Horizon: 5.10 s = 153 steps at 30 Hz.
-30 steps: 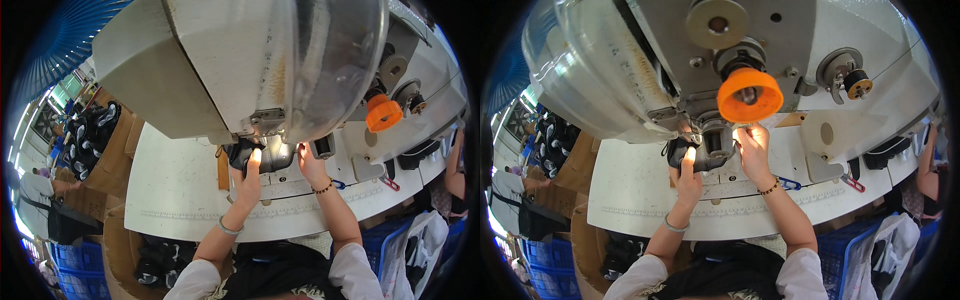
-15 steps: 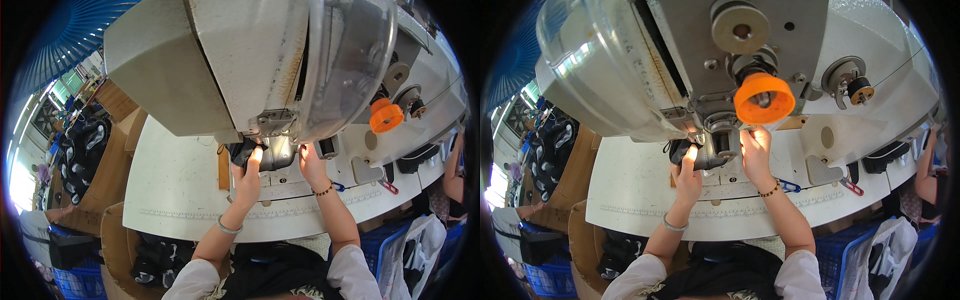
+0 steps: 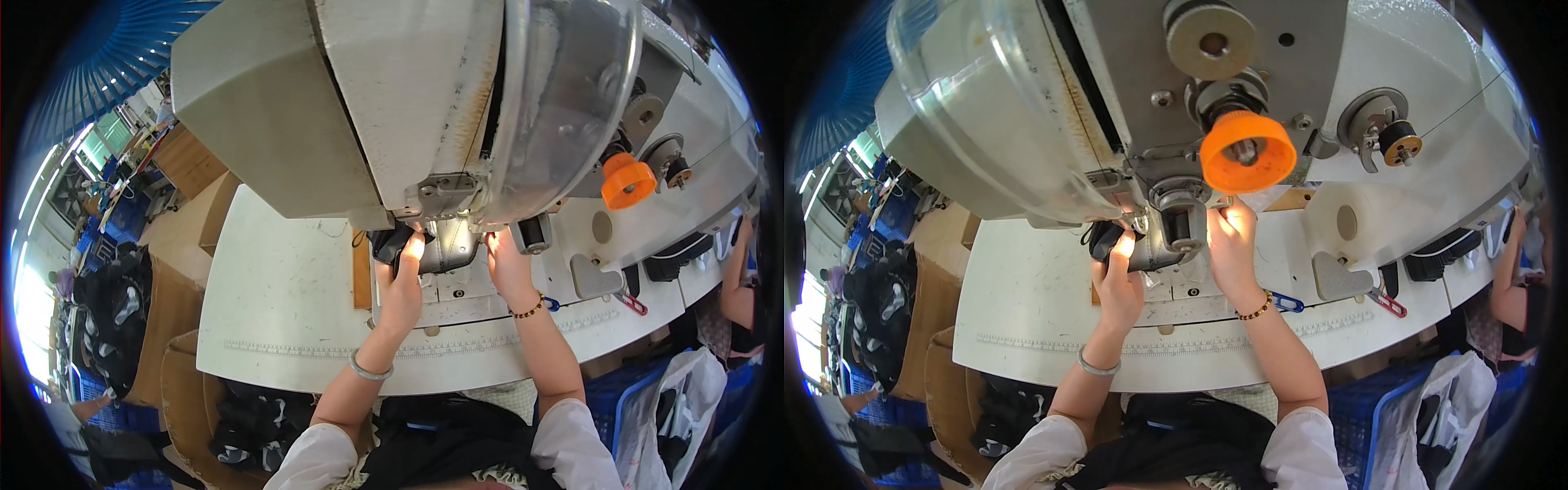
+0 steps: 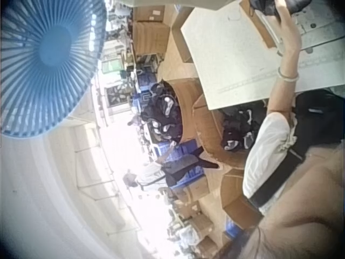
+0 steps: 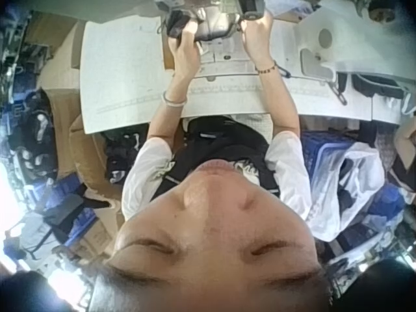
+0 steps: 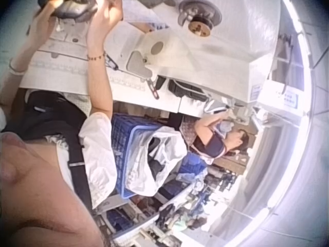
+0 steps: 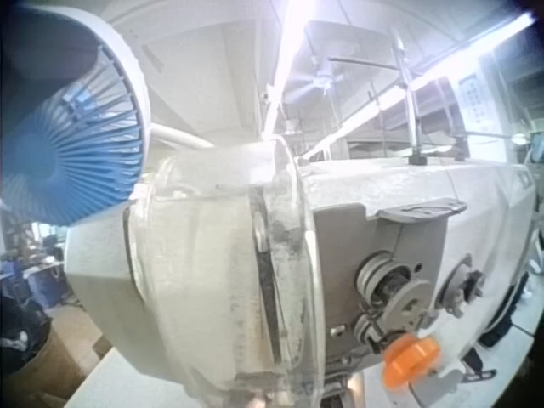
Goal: Sewing the upper components of a shoe using an industrial sewing machine.
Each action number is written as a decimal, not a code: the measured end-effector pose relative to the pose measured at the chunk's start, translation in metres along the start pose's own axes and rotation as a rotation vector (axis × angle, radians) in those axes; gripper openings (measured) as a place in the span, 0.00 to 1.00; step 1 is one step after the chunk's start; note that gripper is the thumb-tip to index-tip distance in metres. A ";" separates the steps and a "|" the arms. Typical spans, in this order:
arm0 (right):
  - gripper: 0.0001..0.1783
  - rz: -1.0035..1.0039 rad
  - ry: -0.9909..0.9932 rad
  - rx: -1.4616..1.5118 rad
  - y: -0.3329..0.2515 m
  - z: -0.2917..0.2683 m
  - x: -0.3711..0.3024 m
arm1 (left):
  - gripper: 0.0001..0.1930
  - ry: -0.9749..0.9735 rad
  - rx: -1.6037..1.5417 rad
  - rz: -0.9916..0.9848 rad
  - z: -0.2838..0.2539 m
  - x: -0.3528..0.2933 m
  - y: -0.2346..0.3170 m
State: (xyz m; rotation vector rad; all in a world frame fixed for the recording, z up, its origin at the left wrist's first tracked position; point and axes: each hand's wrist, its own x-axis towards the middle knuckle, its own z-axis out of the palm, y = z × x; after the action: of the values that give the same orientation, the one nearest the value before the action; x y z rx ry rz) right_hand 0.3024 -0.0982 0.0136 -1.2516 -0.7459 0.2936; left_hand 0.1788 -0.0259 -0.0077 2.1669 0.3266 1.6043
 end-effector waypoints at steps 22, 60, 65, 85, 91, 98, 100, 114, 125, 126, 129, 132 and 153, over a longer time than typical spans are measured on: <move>0.06 0.162 -0.011 0.147 0.005 0.001 0.006 | 0.09 -0.017 -0.635 -0.705 -0.002 0.016 0.007; 0.10 0.142 -0.175 0.267 -0.001 -0.004 -0.005 | 0.08 -0.114 -0.604 -0.802 -0.014 0.021 0.015; 0.12 0.133 -0.171 0.272 -0.005 -0.003 -0.008 | 0.08 -0.168 -0.557 -0.729 -0.015 0.023 0.015; 0.12 0.230 -0.182 -0.006 -0.003 -0.006 0.001 | 0.11 -0.132 -0.594 -0.907 -0.015 0.023 0.009; 0.20 0.158 -0.333 0.183 0.002 -0.011 0.000 | 0.11 -0.167 -0.579 -0.886 -0.015 0.022 0.001; 0.24 0.175 -0.306 0.245 0.002 -0.009 0.001 | 0.10 -0.152 -0.642 -0.820 -0.011 0.021 0.000; 0.24 0.229 -0.264 0.299 -0.006 -0.007 -0.001 | 0.10 -0.089 -0.664 -0.817 -0.011 0.021 0.000; 0.11 0.207 -0.240 0.043 0.007 -0.007 -0.001 | 0.14 -0.225 -0.632 -0.714 -0.015 0.028 -0.008; 0.17 0.215 -0.248 -0.015 0.003 -0.006 -0.001 | 0.14 -0.202 -0.716 -0.655 -0.010 0.032 -0.012; 0.19 0.224 -0.253 -0.009 0.003 -0.006 0.000 | 0.15 -0.221 -0.775 -0.681 -0.011 0.033 -0.012; 0.16 0.153 -0.238 0.101 0.004 -0.003 0.002 | 0.14 -0.202 -0.768 -0.689 -0.010 0.033 -0.012; 0.12 0.079 -0.216 0.189 0.002 -0.001 0.004 | 0.13 -0.191 -0.786 -0.659 -0.008 0.032 -0.011; 0.12 0.009 -0.141 0.056 -0.007 0.004 0.001 | 0.08 -0.132 -0.851 -0.677 -0.003 0.033 -0.012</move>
State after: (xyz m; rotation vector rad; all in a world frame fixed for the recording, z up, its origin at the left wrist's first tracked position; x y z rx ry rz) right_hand 0.2997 -0.0971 0.0212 -1.1905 -0.8472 0.4112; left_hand 0.1869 -0.0006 0.0154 1.2942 0.2337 0.9473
